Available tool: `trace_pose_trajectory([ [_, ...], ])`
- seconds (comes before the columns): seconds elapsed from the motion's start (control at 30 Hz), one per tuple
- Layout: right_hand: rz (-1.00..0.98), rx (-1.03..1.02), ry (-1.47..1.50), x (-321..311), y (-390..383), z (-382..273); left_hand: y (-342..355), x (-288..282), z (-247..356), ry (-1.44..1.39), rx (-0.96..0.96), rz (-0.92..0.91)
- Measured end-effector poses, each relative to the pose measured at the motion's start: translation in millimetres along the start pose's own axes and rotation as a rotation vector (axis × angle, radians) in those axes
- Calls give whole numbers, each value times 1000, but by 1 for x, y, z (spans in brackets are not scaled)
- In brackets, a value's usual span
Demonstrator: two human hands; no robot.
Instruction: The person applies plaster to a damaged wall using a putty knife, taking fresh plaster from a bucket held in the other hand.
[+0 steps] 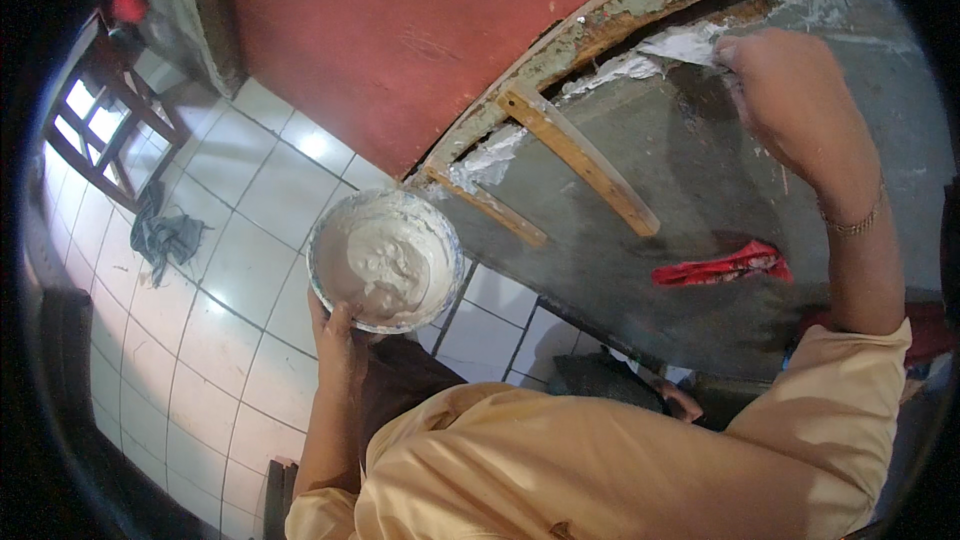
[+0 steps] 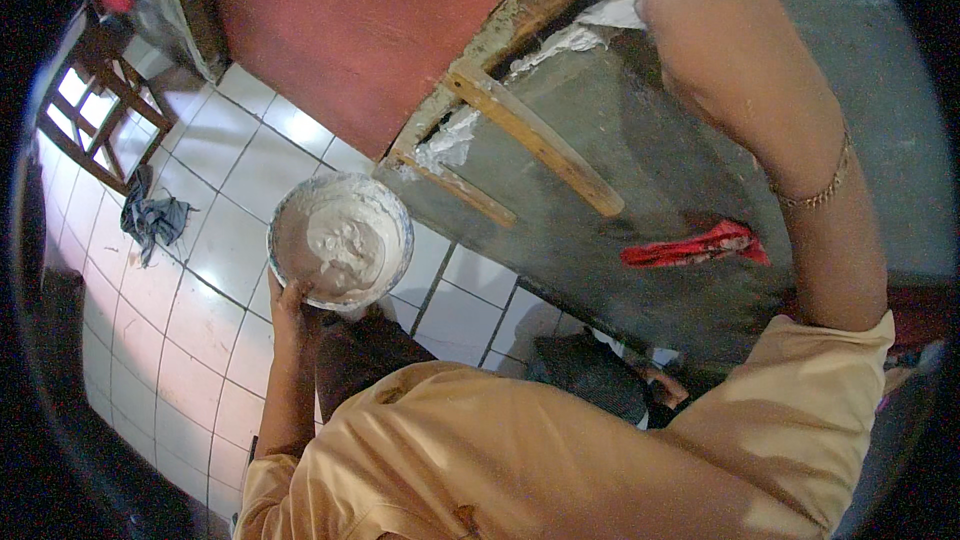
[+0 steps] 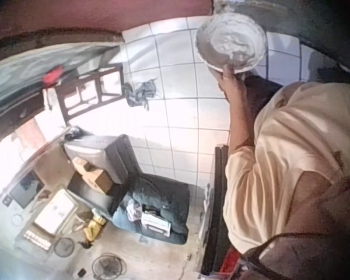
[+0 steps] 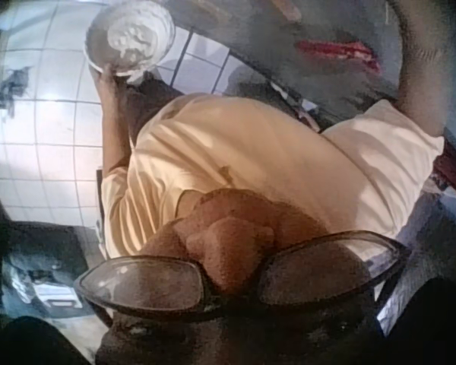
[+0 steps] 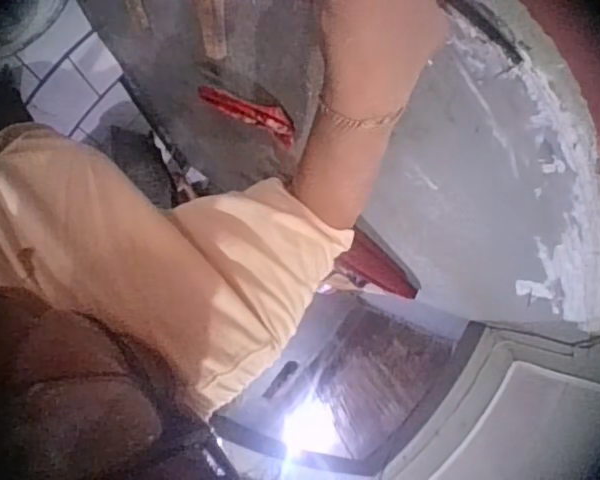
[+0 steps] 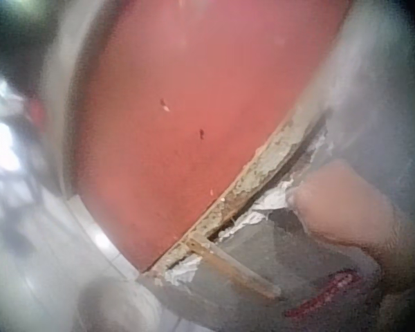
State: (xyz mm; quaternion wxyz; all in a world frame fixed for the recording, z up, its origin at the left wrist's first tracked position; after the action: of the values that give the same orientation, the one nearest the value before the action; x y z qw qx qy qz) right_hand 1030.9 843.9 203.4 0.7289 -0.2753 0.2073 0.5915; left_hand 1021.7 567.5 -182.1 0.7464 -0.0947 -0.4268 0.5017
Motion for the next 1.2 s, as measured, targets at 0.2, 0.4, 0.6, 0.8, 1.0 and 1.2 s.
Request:
trace_pose_trajectory([
  [0.2,-127,-66,284,15,-10,-47,-1,2,5,-34,28,-57],
  [0.4,-23,42,230,25,-15,-38,2,-3,6,28,28,-26],
  [0.6,-92,-48,406,57,-23,-86,6,-4,3,34,6,-39],
  [0.8,92,38,381,52,-26,-75,1,2,9,26,4,-50],
  [1.0,35,39,342,77,-31,-91,-1,9,10,80,9,-79],
  [1.2,166,37,303,34,-57,-50,-1,4,12,46,47,-93],
])
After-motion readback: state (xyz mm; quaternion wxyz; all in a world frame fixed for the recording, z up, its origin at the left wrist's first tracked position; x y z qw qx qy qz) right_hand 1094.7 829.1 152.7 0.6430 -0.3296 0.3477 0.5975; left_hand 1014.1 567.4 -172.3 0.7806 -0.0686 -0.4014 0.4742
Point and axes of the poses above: each hand's wrist, its own y-axis towards the middle knuckle, its own x-axis out of the palm, z = x × y, the point moved 8 cm from there along y, towards the middle knuckle, and after that the axes turned 3 degrees about y, right-handed, at the moved point
